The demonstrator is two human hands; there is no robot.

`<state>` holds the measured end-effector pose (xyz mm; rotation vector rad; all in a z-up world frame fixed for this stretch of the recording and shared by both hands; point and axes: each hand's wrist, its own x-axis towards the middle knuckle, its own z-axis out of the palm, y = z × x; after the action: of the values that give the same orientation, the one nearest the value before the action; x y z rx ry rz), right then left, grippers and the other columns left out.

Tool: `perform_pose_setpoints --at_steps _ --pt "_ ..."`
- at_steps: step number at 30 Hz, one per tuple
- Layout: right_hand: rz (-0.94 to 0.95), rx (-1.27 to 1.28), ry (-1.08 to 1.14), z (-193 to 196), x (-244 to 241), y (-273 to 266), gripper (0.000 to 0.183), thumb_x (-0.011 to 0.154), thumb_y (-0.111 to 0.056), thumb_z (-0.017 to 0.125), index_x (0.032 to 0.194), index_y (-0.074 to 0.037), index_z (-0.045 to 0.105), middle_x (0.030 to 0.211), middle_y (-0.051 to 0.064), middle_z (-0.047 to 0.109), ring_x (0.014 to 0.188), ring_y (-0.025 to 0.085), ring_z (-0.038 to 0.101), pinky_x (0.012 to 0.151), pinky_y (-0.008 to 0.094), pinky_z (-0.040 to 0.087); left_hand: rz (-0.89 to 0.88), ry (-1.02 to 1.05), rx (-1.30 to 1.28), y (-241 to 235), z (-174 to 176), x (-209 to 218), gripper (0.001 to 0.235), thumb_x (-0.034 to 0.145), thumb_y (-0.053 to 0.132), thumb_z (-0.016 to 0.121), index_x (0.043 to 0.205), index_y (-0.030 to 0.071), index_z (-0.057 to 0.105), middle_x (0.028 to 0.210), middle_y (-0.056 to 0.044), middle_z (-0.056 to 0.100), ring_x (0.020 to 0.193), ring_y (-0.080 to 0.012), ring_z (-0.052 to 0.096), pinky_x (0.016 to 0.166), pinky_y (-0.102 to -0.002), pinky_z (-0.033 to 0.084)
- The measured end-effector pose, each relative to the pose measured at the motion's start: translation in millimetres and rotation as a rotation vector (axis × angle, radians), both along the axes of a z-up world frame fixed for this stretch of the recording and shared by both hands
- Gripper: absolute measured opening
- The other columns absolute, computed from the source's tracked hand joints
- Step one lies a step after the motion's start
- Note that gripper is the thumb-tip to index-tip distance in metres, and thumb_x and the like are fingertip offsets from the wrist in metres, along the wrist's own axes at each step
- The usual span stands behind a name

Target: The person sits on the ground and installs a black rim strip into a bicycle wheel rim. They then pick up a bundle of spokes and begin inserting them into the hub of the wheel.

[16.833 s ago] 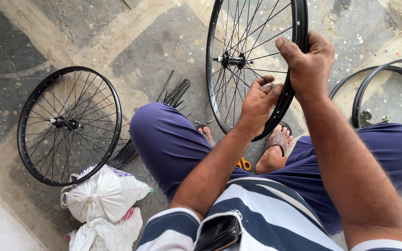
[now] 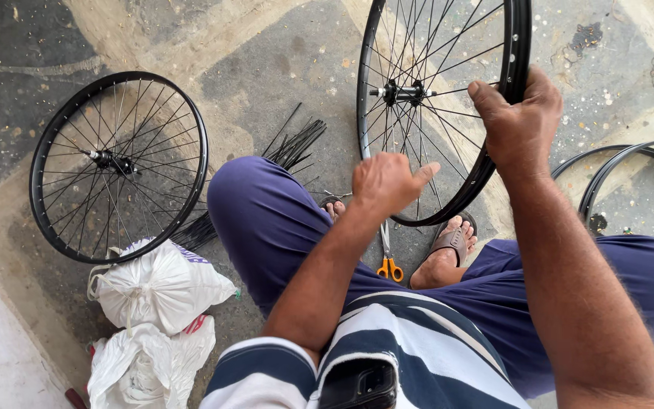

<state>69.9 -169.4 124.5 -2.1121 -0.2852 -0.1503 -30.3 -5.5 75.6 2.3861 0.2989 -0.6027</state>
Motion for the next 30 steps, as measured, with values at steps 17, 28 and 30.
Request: perform_pose_setpoints --at_steps 17,28,30 --pt "-0.073 0.433 0.163 8.6 23.1 20.4 0.038 0.102 -0.036 0.067 0.075 -0.014 0.051 0.070 -0.005 0.044 0.062 0.009 0.039 0.057 0.026 0.034 0.491 -0.043 -1.946 -57.0 -79.6 -7.6 0.025 0.108 0.008 0.064 0.126 -0.001 0.048 0.099 -0.014 0.068 0.082 -0.0161 0.069 0.072 -0.026 0.058" --pt "-0.330 0.866 0.743 -62.7 -81.8 -82.4 0.020 0.095 0.007 0.057 0.112 0.009 0.066 0.107 0.016 0.072 0.093 0.022 0.074 0.087 0.028 0.064 0.584 -0.022 -2.122 -52.9 -27.5 -2.9 0.040 0.100 0.010 0.073 0.126 0.007 0.043 0.103 -0.015 0.070 0.089 -0.0235 0.075 0.070 -0.027 0.062" --pt "-0.342 0.886 0.762 -60.2 -100.4 -89.4 0.018 0.096 0.004 0.061 0.113 0.007 0.067 0.102 0.016 0.073 0.088 0.020 0.073 0.080 0.024 0.063 0.574 -0.039 -2.113 -55.2 -29.9 -4.5 0.041 0.101 0.010 0.073 0.128 0.006 0.043 0.103 -0.014 0.070 0.088 -0.0231 0.075 0.066 -0.025 0.060"
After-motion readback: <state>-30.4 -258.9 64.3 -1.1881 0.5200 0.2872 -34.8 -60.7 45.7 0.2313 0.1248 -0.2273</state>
